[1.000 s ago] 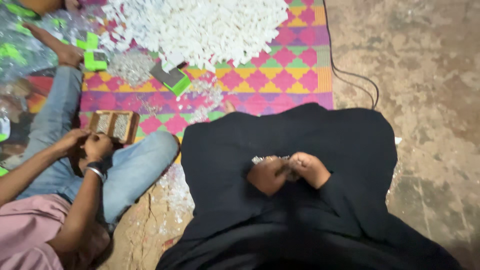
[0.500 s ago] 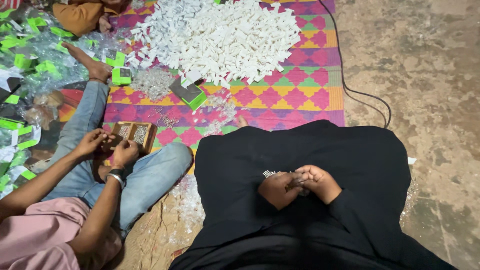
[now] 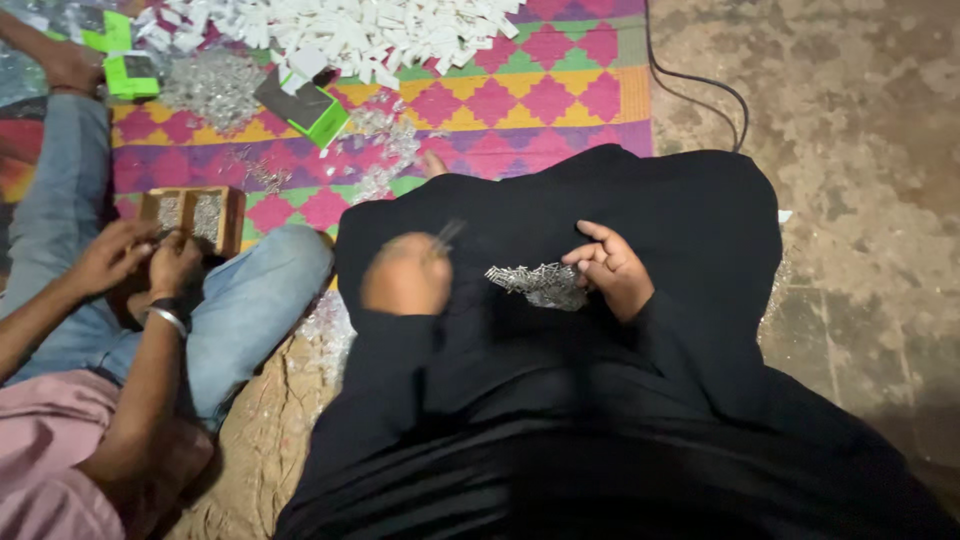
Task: The person sits on a mat and uses a small tool to manipulate tiny metallic components, likely inserting them into clear plastic pieces. They work continuously on a small pile of parts resting on their lap while other workers perform similar tasks nearby.
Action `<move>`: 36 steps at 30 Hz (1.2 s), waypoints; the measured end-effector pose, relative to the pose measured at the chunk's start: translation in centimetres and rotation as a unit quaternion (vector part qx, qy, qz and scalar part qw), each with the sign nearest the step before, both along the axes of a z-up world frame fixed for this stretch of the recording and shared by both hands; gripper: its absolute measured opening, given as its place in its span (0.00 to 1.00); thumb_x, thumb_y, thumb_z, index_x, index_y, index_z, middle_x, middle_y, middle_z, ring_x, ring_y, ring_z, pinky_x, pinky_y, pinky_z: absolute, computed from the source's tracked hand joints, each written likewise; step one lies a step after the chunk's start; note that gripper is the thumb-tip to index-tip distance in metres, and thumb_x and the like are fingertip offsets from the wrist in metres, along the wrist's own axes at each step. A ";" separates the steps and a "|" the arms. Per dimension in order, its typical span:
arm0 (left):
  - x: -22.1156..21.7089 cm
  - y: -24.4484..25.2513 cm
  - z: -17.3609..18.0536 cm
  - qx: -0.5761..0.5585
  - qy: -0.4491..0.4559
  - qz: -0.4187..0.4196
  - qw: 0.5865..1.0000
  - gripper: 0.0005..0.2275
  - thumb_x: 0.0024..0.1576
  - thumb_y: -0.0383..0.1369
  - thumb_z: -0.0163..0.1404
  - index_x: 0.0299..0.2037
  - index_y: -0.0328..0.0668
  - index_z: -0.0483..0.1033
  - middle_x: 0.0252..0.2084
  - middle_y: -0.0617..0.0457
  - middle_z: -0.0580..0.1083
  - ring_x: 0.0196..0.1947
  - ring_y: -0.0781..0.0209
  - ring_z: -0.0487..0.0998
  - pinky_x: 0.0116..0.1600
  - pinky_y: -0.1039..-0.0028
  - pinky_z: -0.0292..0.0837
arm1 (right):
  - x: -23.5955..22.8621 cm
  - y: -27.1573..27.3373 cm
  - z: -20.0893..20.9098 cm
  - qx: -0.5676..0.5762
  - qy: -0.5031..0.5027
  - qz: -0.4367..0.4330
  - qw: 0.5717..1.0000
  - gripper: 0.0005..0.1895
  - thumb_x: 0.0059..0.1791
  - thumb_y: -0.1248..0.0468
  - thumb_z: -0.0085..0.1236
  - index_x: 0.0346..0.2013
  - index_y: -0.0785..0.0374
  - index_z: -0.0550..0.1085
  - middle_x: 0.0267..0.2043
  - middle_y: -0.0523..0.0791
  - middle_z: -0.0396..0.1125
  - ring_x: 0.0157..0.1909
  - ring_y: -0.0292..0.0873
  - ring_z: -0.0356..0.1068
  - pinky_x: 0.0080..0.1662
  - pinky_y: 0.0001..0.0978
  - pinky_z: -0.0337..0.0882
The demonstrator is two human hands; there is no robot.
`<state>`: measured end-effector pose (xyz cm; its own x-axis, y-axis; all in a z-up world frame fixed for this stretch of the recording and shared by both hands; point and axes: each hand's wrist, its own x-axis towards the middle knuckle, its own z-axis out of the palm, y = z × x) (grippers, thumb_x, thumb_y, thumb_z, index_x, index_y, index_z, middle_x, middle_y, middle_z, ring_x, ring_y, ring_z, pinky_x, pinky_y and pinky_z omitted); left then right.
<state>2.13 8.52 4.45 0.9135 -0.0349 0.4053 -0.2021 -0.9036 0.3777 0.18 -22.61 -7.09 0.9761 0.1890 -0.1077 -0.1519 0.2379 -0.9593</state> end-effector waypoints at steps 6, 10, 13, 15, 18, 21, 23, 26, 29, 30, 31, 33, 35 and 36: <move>-0.3 9.9 3.2 0.131 0.196 0.142 0.961 0.08 0.50 0.35 0.58 0.37 0.43 0.80 0.37 0.39 0.77 0.39 0.36 0.78 0.45 0.49 0.73 | 0.0 0.7 1.9 0.025 0.003 -0.058 0.998 0.32 0.53 0.74 0.46 0.72 0.69 0.54 0.46 0.46 0.72 0.35 0.33 0.68 0.42 0.25 0.71; -0.4 8.7 4.2 0.103 0.255 0.112 0.955 0.16 0.41 0.36 0.63 0.40 0.46 0.82 0.40 0.40 0.76 0.43 0.37 0.77 0.45 0.50 0.72 | 0.6 1.0 2.0 0.026 -0.011 -0.076 0.997 0.31 0.53 0.75 0.47 0.72 0.69 0.54 0.46 0.46 0.71 0.35 0.33 0.68 0.42 0.25 0.70; -0.7 3.1 2.9 0.051 0.129 -0.028 0.990 0.06 0.49 0.35 0.59 0.34 0.45 0.81 0.38 0.46 0.76 0.42 0.42 0.78 0.44 0.54 0.73 | 0.3 1.1 1.7 0.010 0.001 -0.080 0.997 0.31 0.53 0.75 0.46 0.72 0.69 0.54 0.46 0.45 0.71 0.36 0.32 0.67 0.43 0.25 0.71; -0.6 -0.4 1.9 0.023 0.146 -0.117 0.982 0.02 0.51 0.32 0.56 0.30 0.45 0.79 0.35 0.46 0.74 0.39 0.44 0.78 0.41 0.54 0.73 | 0.5 1.0 1.7 0.011 0.001 -0.076 0.997 0.30 0.53 0.74 0.46 0.71 0.69 0.55 0.45 0.45 0.71 0.35 0.32 0.67 0.42 0.24 0.70; -0.8 -5.3 0.0 0.012 0.149 -0.190 0.970 0.02 0.50 0.29 0.53 0.28 0.45 0.79 0.34 0.45 0.73 0.36 0.43 0.78 0.39 0.55 0.74 | 0.4 0.5 1.5 0.002 0.000 -0.073 0.997 0.29 0.53 0.74 0.46 0.70 0.69 0.56 0.45 0.45 0.71 0.35 0.32 0.67 0.43 0.24 0.69; -0.7 -7.5 -1.3 0.101 0.108 -0.218 0.965 0.02 0.50 0.27 0.52 0.29 0.40 0.77 0.39 0.44 0.74 0.33 0.44 0.79 0.35 0.56 0.75 | 0.4 0.1 1.3 0.002 0.003 -0.066 0.998 0.29 0.54 0.74 0.46 0.70 0.69 0.57 0.45 0.44 0.71 0.35 0.32 0.67 0.43 0.23 0.69; -0.4 -7.4 -1.9 0.068 0.126 -0.191 0.971 0.01 0.49 0.27 0.53 0.27 0.41 0.78 0.36 0.44 0.75 0.35 0.44 0.79 0.38 0.56 0.75 | 0.3 0.3 1.2 0.007 0.008 -0.055 0.998 0.28 0.54 0.74 0.46 0.70 0.69 0.58 0.45 0.44 0.71 0.35 0.32 0.67 0.43 0.23 0.69; 0.1 -7.2 -3.3 -0.061 0.133 -0.160 0.976 0.02 0.50 0.28 0.57 0.28 0.40 0.80 0.33 0.44 0.77 0.34 0.44 0.79 0.38 0.57 0.74 | 0.4 0.2 1.4 0.011 0.003 -0.023 1.000 0.25 0.54 0.73 0.47 0.67 0.69 0.61 0.45 0.44 0.71 0.38 0.31 0.68 0.44 0.23 0.70; -0.1 -7.8 -5.6 -0.266 0.213 -0.164 0.926 0.02 0.53 0.28 0.58 0.32 0.38 0.81 0.30 0.48 0.79 0.30 0.57 0.80 0.36 0.67 0.74 | -0.3 0.7 1.6 -0.036 -0.035 0.041 0.998 0.19 0.53 0.72 0.52 0.60 0.69 0.68 0.42 0.43 0.72 0.39 0.30 0.69 0.44 0.23 0.70; -0.1 -8.2 -6.4 -0.337 0.251 -0.169 0.892 0.02 0.55 0.28 0.57 0.34 0.38 0.81 0.28 0.50 0.79 0.28 0.64 0.80 0.36 0.72 0.74 | -0.5 0.8 1.8 -0.083 -0.060 0.067 0.993 0.18 0.52 0.71 0.55 0.57 0.69 0.70 0.40 0.43 0.71 0.38 0.31 0.68 0.42 0.24 0.70; -0.2 -8.6 -7.0 -0.378 0.277 -0.169 0.867 0.03 0.55 0.28 0.57 0.34 0.37 0.80 0.29 0.52 0.79 0.29 0.67 0.78 0.35 0.74 0.73 | -0.5 1.0 1.8 -0.130 -0.084 0.092 0.984 0.17 0.50 0.71 0.58 0.55 0.69 0.73 0.38 0.43 0.71 0.36 0.31 0.68 0.40 0.24 0.70; -0.6 -9.3 -8.2 -0.458 0.330 -0.168 0.808 0.03 0.57 0.28 0.56 0.36 0.36 0.80 0.29 0.56 0.78 0.29 0.73 0.74 0.34 0.78 0.71 | -0.6 1.0 1.6 -0.066 -0.042 0.076 0.994 0.10 0.53 0.70 0.56 0.48 0.69 0.74 0.40 0.42 0.73 0.40 0.31 0.71 0.43 0.24 0.72; -1.0 -9.9 -8.8 -0.460 0.357 -0.154 0.798 0.04 0.58 0.28 0.55 0.36 0.35 0.80 0.29 0.57 0.77 0.27 0.72 0.73 0.33 0.79 0.69 | -0.6 0.7 1.0 -0.032 0.001 0.073 0.997 0.07 0.54 0.68 0.54 0.44 0.68 0.75 0.40 0.41 0.74 0.40 0.31 0.72 0.43 0.24 0.72; -1.1 -10.0 -8.7 -0.462 0.368 -0.145 0.794 0.04 0.58 0.27 0.54 0.36 0.34 0.81 0.28 0.57 0.76 0.26 0.71 0.72 0.32 0.79 0.67 | -0.4 0.5 0.7 -0.029 0.020 0.078 0.996 0.07 0.55 0.67 0.53 0.44 0.67 0.75 0.39 0.41 0.73 0.39 0.31 0.71 0.42 0.24 0.72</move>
